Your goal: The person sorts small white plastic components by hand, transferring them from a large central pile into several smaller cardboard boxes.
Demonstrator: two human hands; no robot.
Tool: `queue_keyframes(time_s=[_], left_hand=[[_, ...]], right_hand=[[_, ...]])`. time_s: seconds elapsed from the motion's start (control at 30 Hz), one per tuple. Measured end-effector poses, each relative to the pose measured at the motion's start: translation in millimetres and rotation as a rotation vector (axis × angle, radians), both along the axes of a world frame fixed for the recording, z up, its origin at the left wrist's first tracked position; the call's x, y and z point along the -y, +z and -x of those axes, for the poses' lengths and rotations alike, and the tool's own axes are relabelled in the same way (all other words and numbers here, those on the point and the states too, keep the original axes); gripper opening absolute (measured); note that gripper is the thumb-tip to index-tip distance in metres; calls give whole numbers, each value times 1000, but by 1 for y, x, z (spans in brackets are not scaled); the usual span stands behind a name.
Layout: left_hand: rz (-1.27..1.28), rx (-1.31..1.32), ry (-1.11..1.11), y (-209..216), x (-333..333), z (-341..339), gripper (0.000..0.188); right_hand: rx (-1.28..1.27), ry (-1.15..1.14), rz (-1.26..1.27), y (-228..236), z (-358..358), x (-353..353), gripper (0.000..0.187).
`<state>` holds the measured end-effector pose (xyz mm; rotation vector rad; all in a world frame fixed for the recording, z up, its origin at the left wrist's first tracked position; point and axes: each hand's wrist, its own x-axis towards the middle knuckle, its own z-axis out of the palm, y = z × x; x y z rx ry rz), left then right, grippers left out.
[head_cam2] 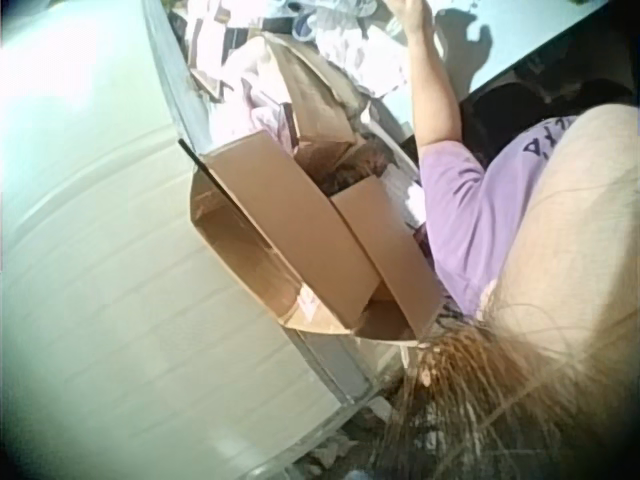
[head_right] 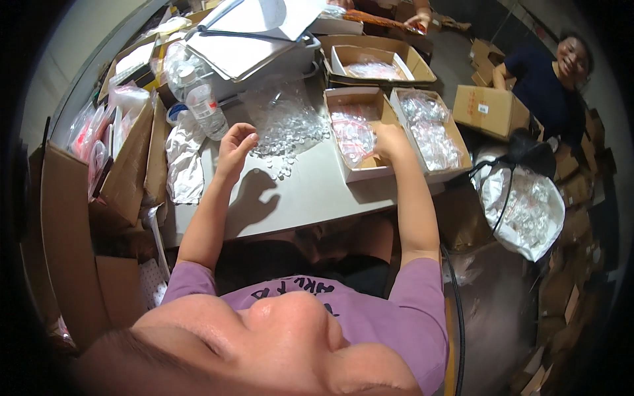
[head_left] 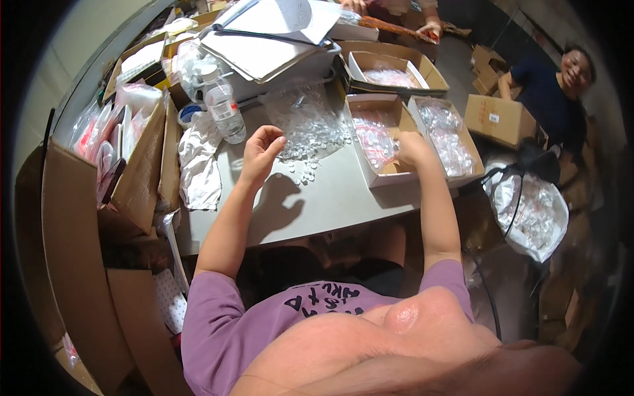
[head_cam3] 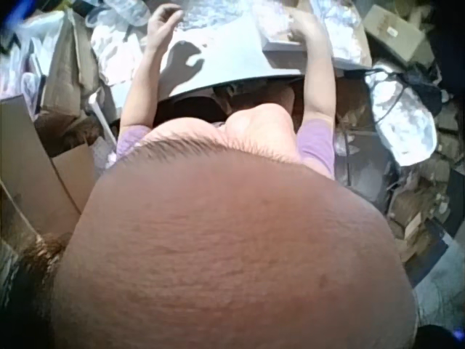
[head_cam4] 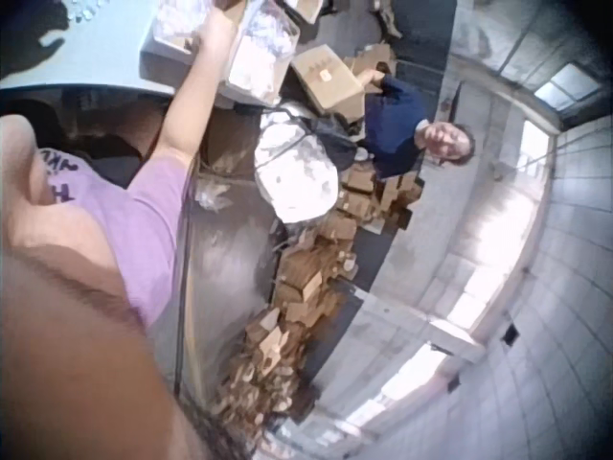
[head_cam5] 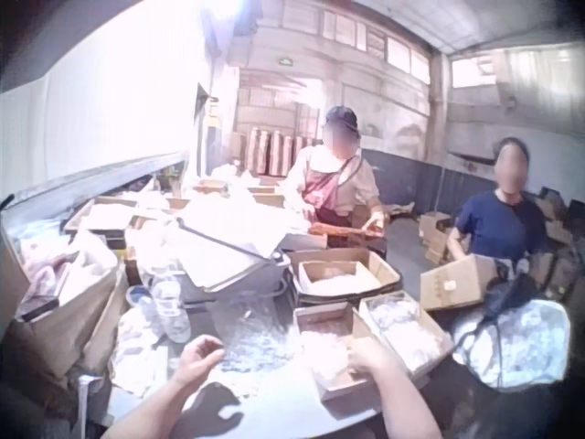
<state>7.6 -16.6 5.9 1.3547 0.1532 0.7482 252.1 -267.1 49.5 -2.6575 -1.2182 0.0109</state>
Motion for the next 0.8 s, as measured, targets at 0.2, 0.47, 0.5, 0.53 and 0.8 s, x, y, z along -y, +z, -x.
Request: queue_keyframes(time_s=[0.2, 0.47, 0.5, 0.53, 0.8], left_hand=[[-53, -50, -65, -8, -5, -8, 15], [-92, -24, -35, -10, -2, -9, 15], [-99, -55, -58, -8, 0, -9, 15], [-106, -87, -83, -6, -1, -8, 15], [-96, -77, -22, -3, 4, -3, 13]], right_hand=[[13, -37, 178, -28, -27, -9, 14], [150, -57, 106, -20, -11, -5, 16], [80, -128, 96, 0, 7, 3, 14], [90, -129, 80, -6, 2, -8, 14], [193, -266, -88, 1, 1, 0, 21]])
